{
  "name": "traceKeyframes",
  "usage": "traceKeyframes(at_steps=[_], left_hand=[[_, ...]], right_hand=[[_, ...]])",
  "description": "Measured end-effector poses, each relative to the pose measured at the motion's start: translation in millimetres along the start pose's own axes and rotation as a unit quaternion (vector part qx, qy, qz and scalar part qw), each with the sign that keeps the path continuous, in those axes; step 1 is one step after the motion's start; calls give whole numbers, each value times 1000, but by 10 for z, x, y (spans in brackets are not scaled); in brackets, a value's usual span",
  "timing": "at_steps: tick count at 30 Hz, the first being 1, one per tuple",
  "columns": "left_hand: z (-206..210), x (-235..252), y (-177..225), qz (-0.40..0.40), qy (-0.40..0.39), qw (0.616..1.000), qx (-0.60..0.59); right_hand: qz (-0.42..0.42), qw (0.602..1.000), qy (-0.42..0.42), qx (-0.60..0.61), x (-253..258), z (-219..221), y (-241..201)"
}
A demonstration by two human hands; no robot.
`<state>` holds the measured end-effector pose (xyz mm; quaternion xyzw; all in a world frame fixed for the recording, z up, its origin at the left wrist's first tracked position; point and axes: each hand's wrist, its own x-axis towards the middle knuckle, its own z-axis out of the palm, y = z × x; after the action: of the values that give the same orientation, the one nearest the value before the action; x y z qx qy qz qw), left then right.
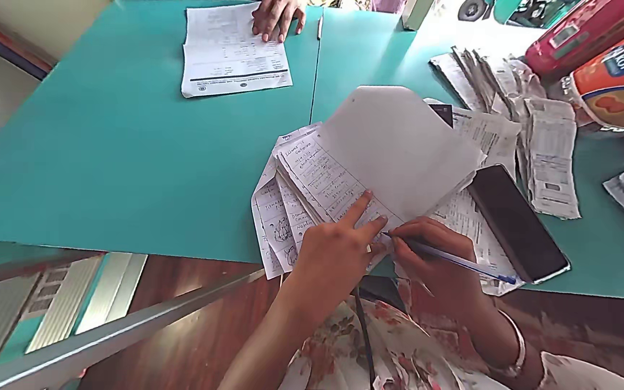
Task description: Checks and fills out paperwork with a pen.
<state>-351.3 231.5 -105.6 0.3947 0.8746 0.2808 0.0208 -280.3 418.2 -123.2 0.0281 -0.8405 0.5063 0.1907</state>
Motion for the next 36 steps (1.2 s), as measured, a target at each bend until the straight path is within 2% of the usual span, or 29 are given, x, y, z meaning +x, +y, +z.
traceKeyframes(at_steps=[36], left_hand=[[-7, 6, -7, -2, -12, 1000, -4]], right_hand=[[4, 996, 57, -69, 3, 18, -12]])
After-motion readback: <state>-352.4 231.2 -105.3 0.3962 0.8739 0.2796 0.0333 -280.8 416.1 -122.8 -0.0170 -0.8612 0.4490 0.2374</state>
